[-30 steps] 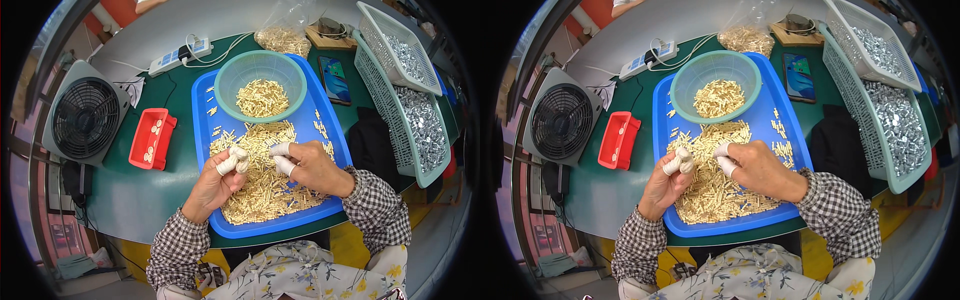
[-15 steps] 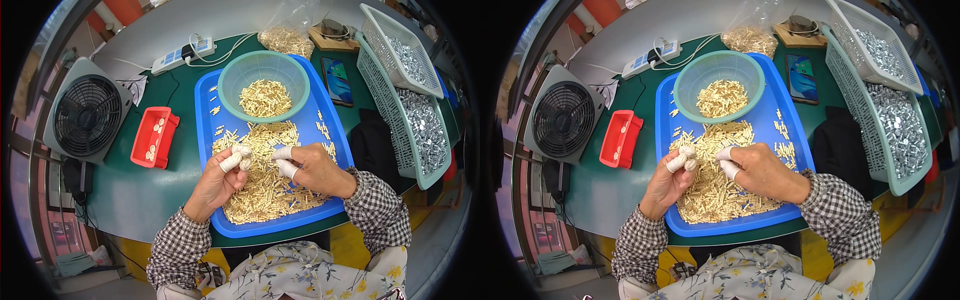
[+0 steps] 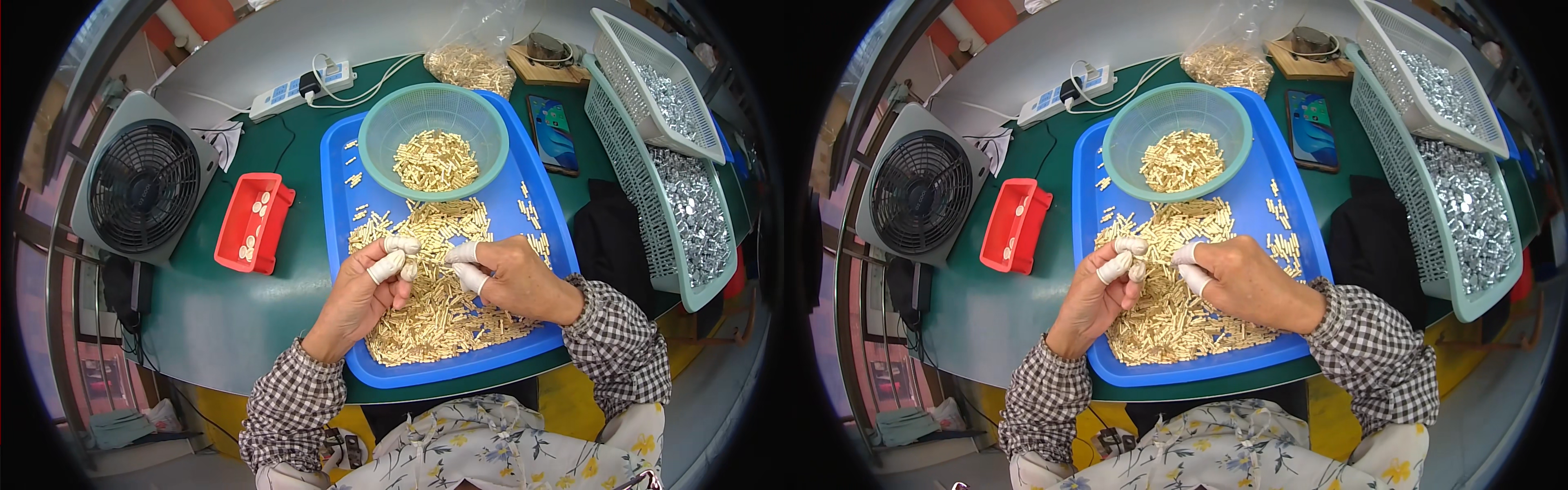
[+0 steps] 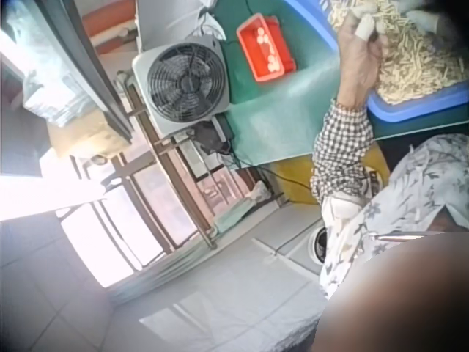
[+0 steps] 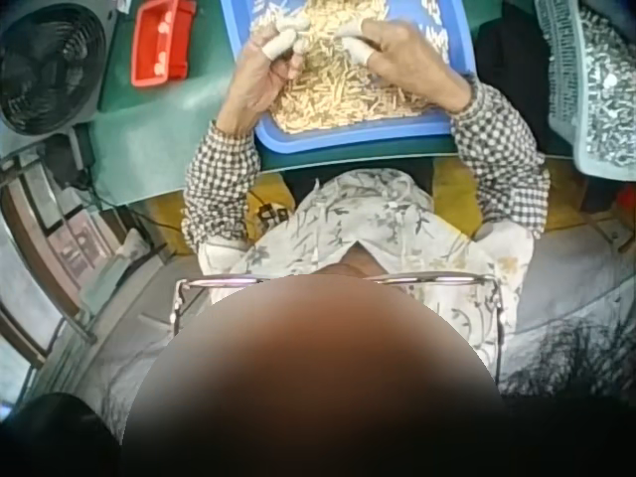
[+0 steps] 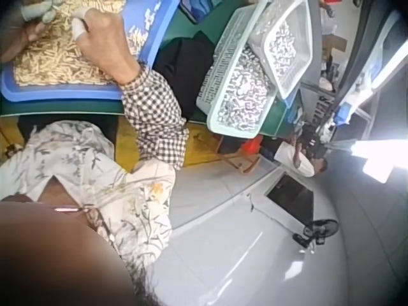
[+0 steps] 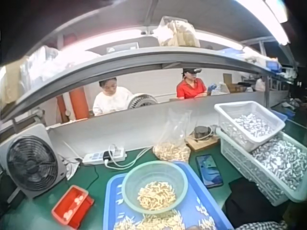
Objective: Manually sorting and organizing small metal pins into containers at a workstation.
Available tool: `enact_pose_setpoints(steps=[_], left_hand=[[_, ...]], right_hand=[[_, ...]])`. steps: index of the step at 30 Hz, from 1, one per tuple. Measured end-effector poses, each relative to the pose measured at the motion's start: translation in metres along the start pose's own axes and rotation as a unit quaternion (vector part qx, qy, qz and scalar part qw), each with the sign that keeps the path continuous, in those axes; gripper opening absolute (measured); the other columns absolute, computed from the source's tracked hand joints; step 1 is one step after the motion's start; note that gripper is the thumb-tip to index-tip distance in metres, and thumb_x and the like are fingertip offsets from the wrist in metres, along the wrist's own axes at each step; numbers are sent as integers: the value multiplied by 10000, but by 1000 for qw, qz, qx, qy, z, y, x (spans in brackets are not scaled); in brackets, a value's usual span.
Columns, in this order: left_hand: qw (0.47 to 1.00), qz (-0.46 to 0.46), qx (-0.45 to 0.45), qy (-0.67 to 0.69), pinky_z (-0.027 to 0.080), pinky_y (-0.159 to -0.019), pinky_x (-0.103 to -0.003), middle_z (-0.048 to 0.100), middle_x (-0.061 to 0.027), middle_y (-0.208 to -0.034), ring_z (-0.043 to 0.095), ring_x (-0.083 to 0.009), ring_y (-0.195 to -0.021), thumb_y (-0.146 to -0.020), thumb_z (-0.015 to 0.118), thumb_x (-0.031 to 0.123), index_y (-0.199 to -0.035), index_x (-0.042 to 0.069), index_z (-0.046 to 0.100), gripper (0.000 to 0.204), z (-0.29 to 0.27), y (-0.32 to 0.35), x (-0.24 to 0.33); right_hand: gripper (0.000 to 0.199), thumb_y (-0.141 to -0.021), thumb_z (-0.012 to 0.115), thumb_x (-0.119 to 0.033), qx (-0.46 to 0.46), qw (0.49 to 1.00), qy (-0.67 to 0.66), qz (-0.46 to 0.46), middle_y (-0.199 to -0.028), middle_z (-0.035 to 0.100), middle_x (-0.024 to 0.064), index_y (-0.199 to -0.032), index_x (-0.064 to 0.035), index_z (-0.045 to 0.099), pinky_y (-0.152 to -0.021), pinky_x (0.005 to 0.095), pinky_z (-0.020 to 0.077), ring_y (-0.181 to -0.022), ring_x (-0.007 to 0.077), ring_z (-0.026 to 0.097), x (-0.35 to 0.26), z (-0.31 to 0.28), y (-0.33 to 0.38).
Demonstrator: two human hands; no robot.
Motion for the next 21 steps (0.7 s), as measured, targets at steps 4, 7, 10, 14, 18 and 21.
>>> enact_pose_setpoints(steps=[4, 7, 10, 14, 18, 21], left_hand=[[1000, 11, 19, -12, 473, -516, -204, 598, -45, -811, 570, -84, -624, -931, 506, 114, -1086, 5, 541, 193, -4, 1, 1], [997, 8, 36, -69, 487, -524, -213, 611, -61, -823, 583, -95, -632, -932, 504, 104, -1066, 1, 533, 172, -9, 0, -1], [992, 26, 50, -114, 480, -507, -215, 611, -54, -817, 577, -94, -615, -925, 518, 111, -1056, 18, 539, 162, -7, 0, 0], [989, 63, 43, -130, 481, -503, -220, 614, -55, -818, 579, -98, -613, -922, 524, 114, -1053, 22, 541, 161, -10, 4, 2], [981, 78, 42, -175, 486, -506, -224, 617, -60, -831, 585, -105, -624, -923, 522, 112, -1055, 18, 538, 163, -9, 6, 3], [975, 81, 45, -200, 489, -509, -226, 617, -62, -836, 588, -110, -630, -923, 520, 107, -1059, 17, 536, 164, -8, 8, 2]], right_hand=[[170, -791, 571, -19, 11, 1000, -11, -3, -681, 607, 193, -947, 32, 615, -514, 365, 475, -585, 318, 616, 3, 4, -1], [171, -792, 577, -24, 26, 996, 67, -58, -679, 603, 191, -951, 32, 607, -510, 366, 476, -580, 320, 612, 3, 8, 0], [171, -794, 583, -30, 29, 988, 120, -88, -677, 600, 189, -953, 31, 598, -503, 366, 476, -577, 320, 610, 0, 10, 2], [163, -805, 587, -39, -17, 1000, 14, 10, -672, 598, 183, -954, 27, 586, -491, 362, 472, -573, 310, 611, -1, 12, -6], [145, -834, 568, -42, -53, 979, -145, 135, -660, 596, 171, -962, 27, 577, -481, 346, 468, -560, 275, 614, 7, 17, -4], [141, -864, 537, -44, -1, 997, 45, -55, -650, 595, 154, -975, 34, 575, -476, 328, 468, -543, 238, 614, 0, 18, -2]])
Point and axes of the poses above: each hand's wrist, its own y-axis away from the middle knuckle, its own z-axis out of the palm, x = y × z, the point moved 4 cm from there along -y, towards the middle knuckle
